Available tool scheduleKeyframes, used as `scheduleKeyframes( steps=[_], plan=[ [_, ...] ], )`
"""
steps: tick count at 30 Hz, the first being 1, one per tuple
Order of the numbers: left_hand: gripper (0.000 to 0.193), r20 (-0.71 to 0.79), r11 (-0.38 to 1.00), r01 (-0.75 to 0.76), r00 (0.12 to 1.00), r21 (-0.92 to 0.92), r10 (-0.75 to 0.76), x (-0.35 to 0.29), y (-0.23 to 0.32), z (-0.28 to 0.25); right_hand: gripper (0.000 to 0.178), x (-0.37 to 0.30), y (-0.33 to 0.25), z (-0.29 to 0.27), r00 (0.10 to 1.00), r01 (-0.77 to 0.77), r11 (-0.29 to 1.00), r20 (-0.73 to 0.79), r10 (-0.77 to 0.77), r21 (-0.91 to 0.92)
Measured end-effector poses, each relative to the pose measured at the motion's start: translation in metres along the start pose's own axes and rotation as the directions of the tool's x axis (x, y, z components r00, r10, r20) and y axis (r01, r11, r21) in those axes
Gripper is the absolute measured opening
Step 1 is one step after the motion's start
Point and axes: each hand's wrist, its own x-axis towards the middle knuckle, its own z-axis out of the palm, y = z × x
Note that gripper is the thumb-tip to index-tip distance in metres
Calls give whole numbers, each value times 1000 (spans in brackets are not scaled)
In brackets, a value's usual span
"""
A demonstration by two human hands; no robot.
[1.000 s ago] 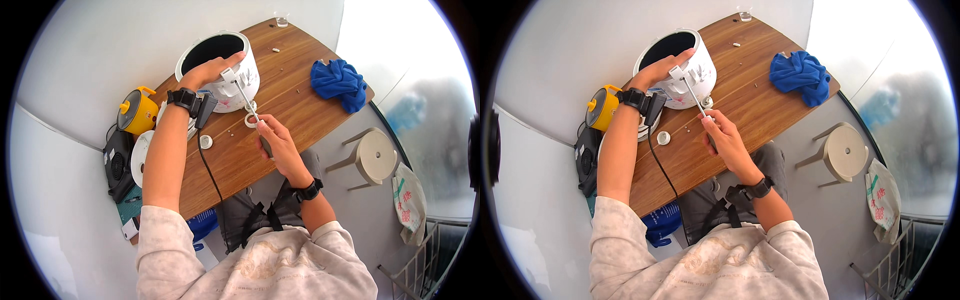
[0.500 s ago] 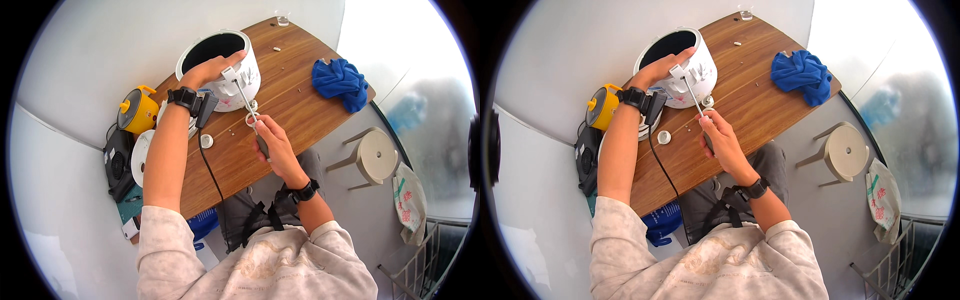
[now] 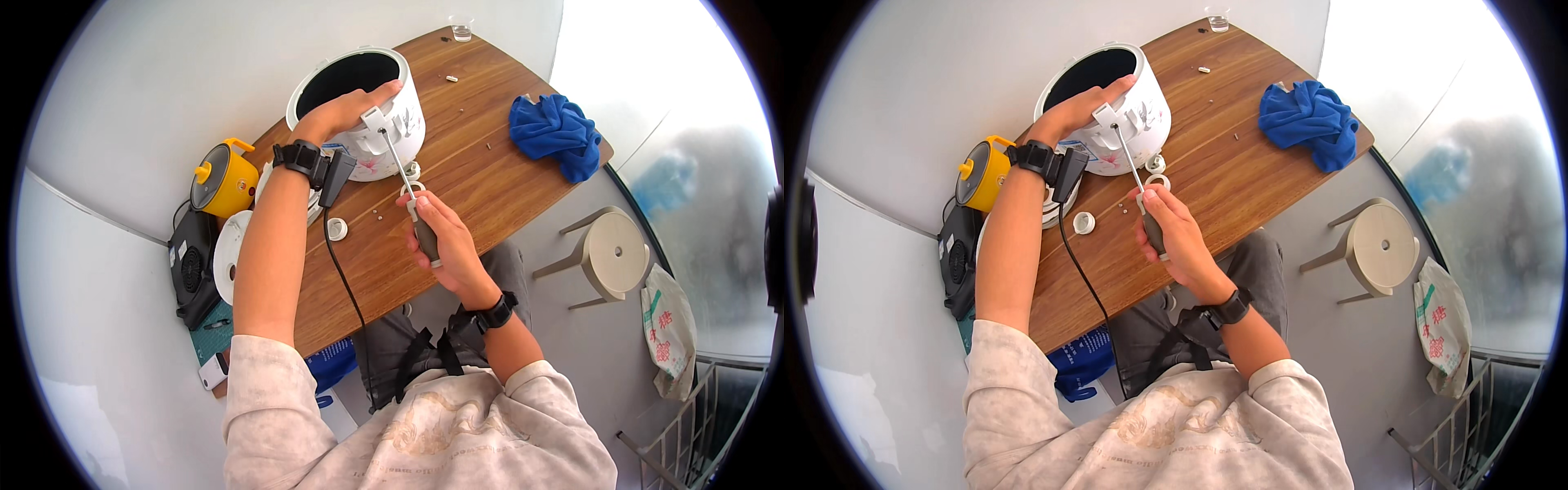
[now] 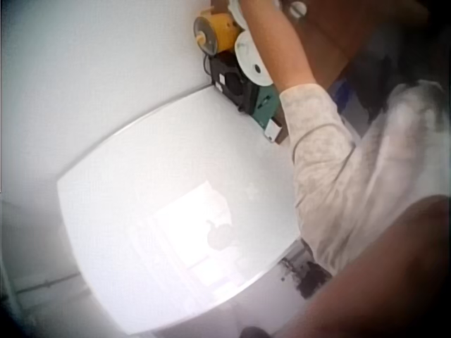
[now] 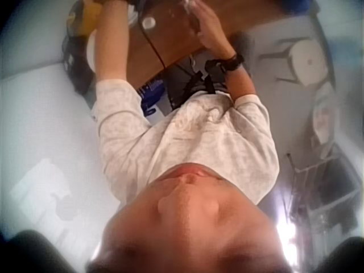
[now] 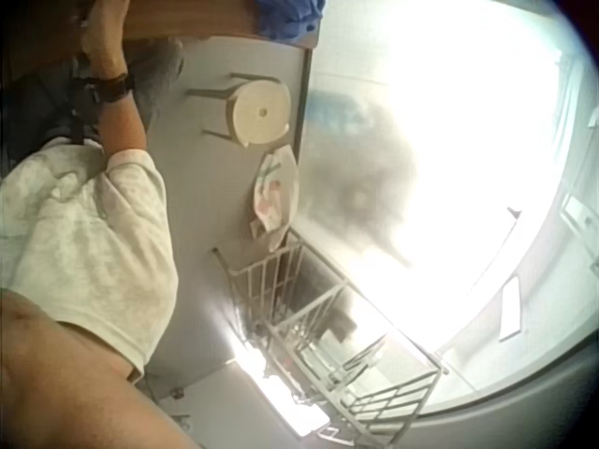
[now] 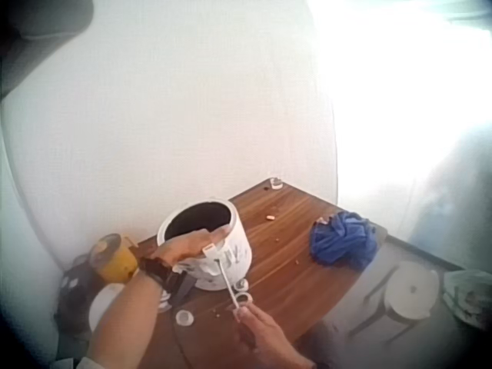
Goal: The person disassembles a white rice cooker on a wooden table. They use a screwdriver to remove screws from the lid and body, then detach the lid, inner ring, and other components, placing them on the table.
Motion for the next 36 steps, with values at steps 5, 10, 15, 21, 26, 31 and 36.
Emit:
scheduleKeyframes(
  steps=[5, 10, 15, 21, 26, 31, 36],
  plan=[
    [96, 45, 1000, -6, 999, 11, 6, 5, -4, -4, 35, 0, 5, 4, 992, -85, 962, 110, 58, 259],
    [99, 13, 1000, -3, 1000, 19, 3, -1, 1, -1, 35, 1, 11, 6, 977, -135, 892, 206, 49, 431],
    [98, -66, 996, -20, 997, 83, 25, -1, -3, 2, 30, -1, -1, 12, 989, -72, 952, 144, 30, 299],
    [99, -116, 989, -82, 989, 124, 96, 11, -13, 5, 27, 4, -2, 5, 996, 90, 980, -3, -92, -180],
    [99, -107, 990, -66, 991, 124, 80, 10, -12, 4, 25, 5, -12, -1, 946, 213, 716, -43, -321, -665],
    [98, 13, 997, 10, 1000, 71, -11, 7, -5, -2, 26, 8, -8, -13, 825, 222, 210, 69, -561, -952],
    [99, -19, 998, 17, 1000, 66, -16, 6, -8, -1, 46, 4, -9, -11, 669, -13, -275, 196, -717, -961]
  ],
)
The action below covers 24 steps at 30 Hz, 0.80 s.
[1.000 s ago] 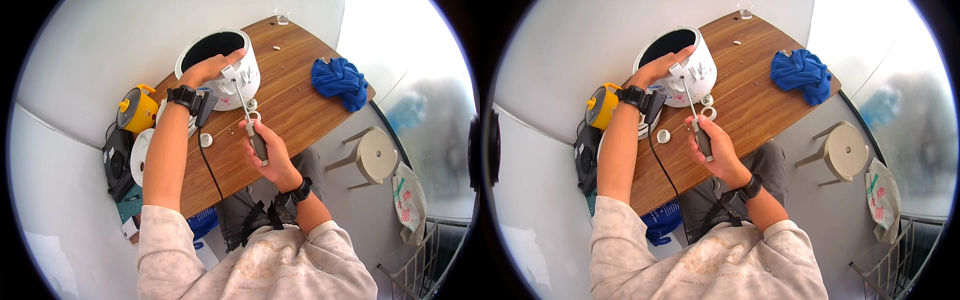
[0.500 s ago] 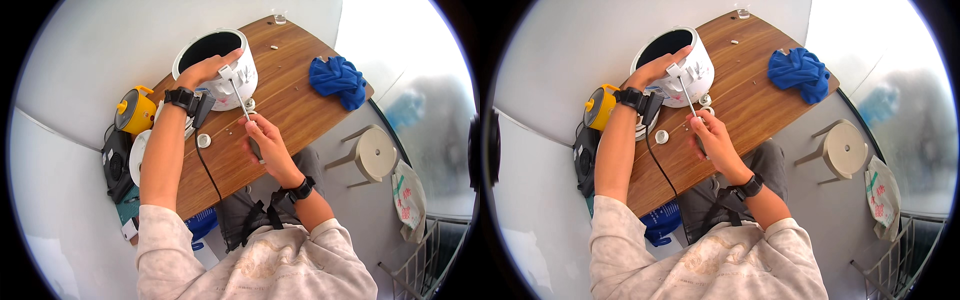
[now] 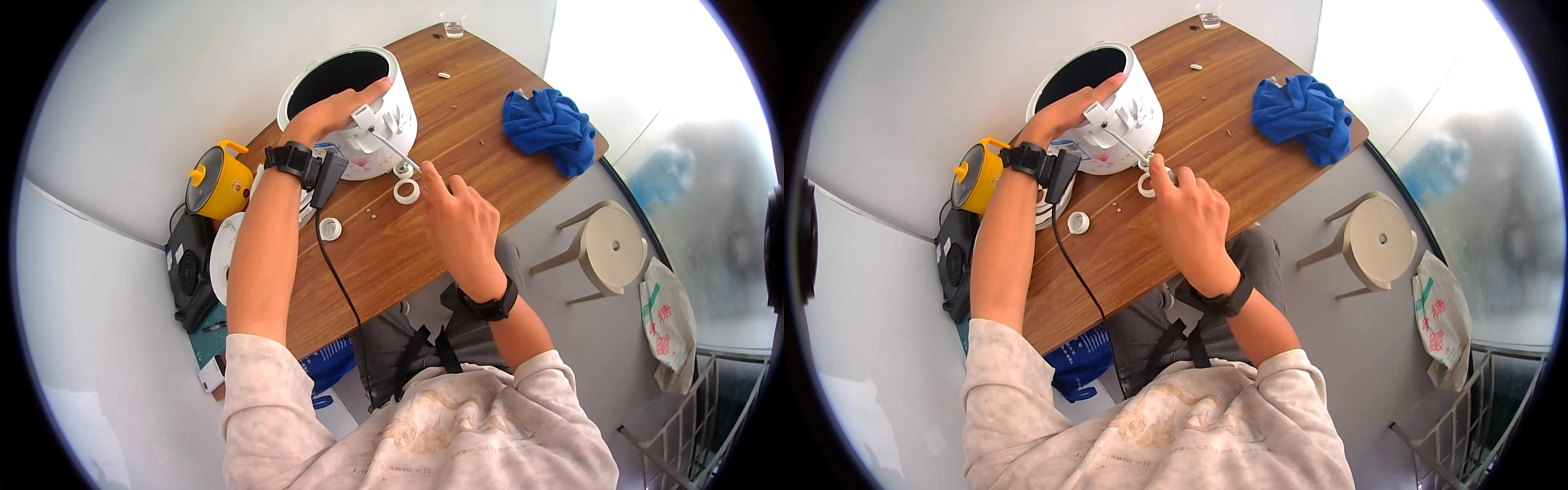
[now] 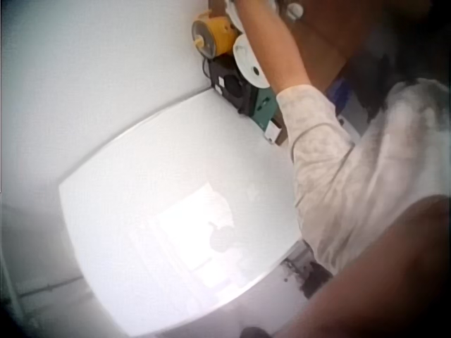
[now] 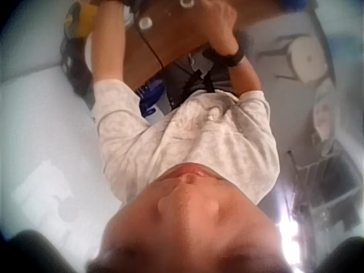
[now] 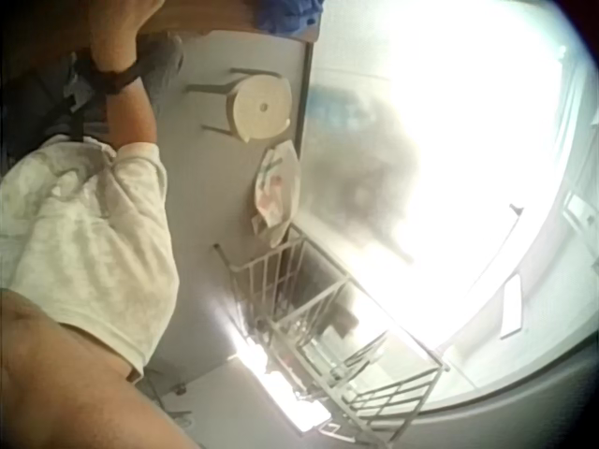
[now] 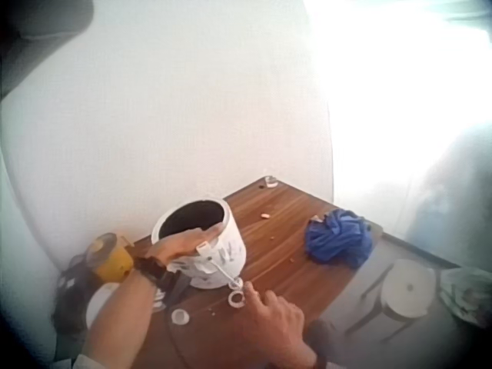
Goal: The person disassembles a white rice cooker on a wooden table. They use a screwdriver to remove screws from the lid and body, then detach the lid, inner ring, and other components, placing them on the table.
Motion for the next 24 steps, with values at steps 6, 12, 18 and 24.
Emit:
scheduleKeyframes(
  steps=[6, 12, 18, 24],
  plan=[
    [101, -21, 1000, 9, 1000, -23, -9, -3, 4, 2, 51, 5, 12, 5, 978, 79, 985, -181, -107, -155],
    [97, -28, 999, -39, 999, -31, 38, -1, 1, 5, 29, -6, 10, 10, 970, -239, 813, 170, 174, 530],
    [98, -74, 997, -71, 995, 23, 73, 2, 0, 7, 28, -10, 6, 10, 797, -604, 154, 590, 133, 782],
    [98, -147, 997, -82, 986, 2, 81, 2, -4, 11, 30, -6, -7, 3, 657, -748, -130, 753, -5, 651]
  ],
)
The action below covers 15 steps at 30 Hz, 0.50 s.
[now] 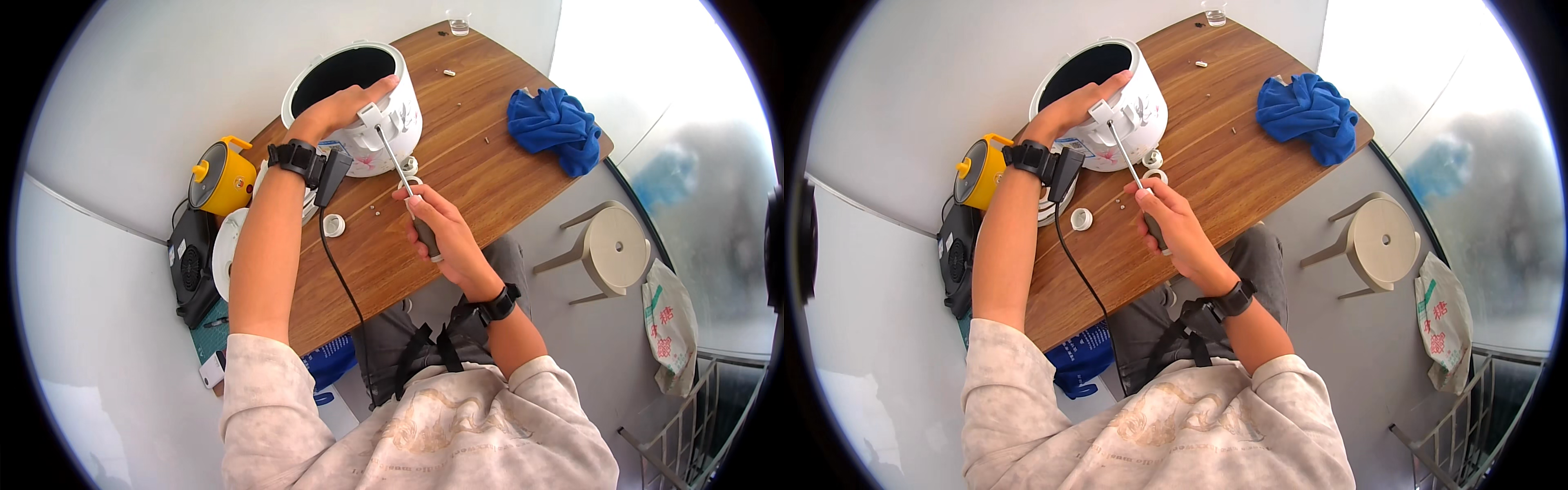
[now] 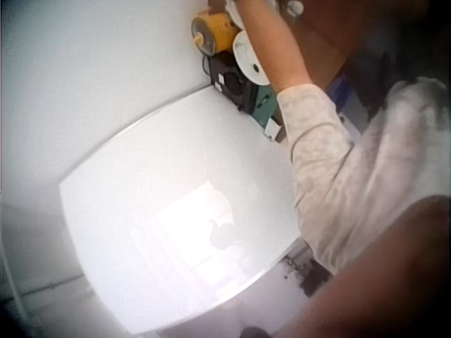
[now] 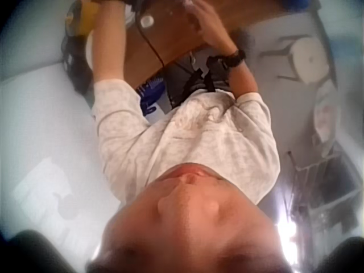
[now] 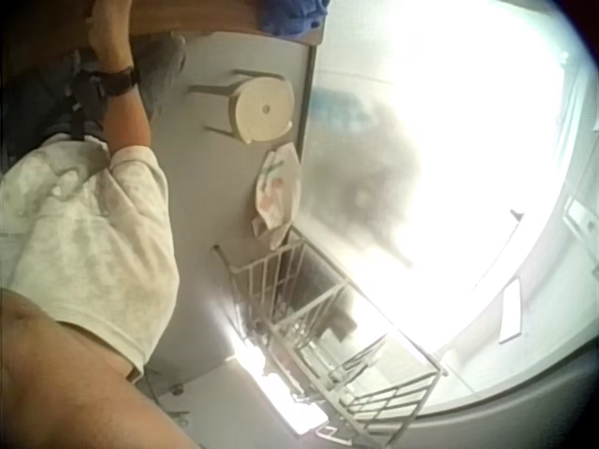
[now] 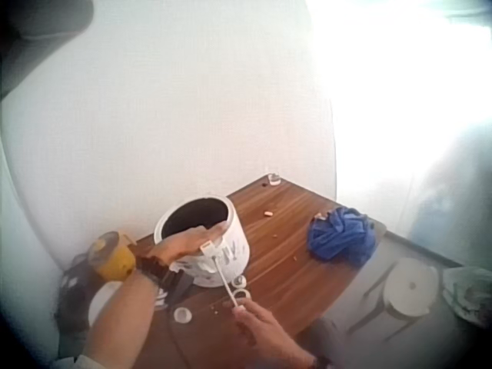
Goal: The person disassembles a white rice cooker on a wooden table. They use a screwdriver to remove screws from the lid and body, then detach the lid, inner ring, and other components, placing them on the table.
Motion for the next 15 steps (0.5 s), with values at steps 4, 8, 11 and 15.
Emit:
scheduleKeyframes(
  steps=[4, 8, 11, 15],
  plan=[
    [99, 8, 1000, -9, 1000, 1, 9, -4, 6, -1, 31, -1, 5, 2, 1000, -25, 996, 5, 25, 83],
    [100, 8, 999, -28, 1000, 27, 27, 0, 0, -1, 31, 0, 7, 5, 1000, -18, 990, 28, 14, 139],
    [101, 27, 1000, -24, 999, 14, 24, 8, -8, -1, 31, 0, 7, 5, 998, -32, 974, 62, 18, 223],
    [101, 34, 999, -41, 999, 8, 41, 7, -6, -1, 33, 0, 6, 0, 994, -43, 947, 105, 10, 318]
  ],
)
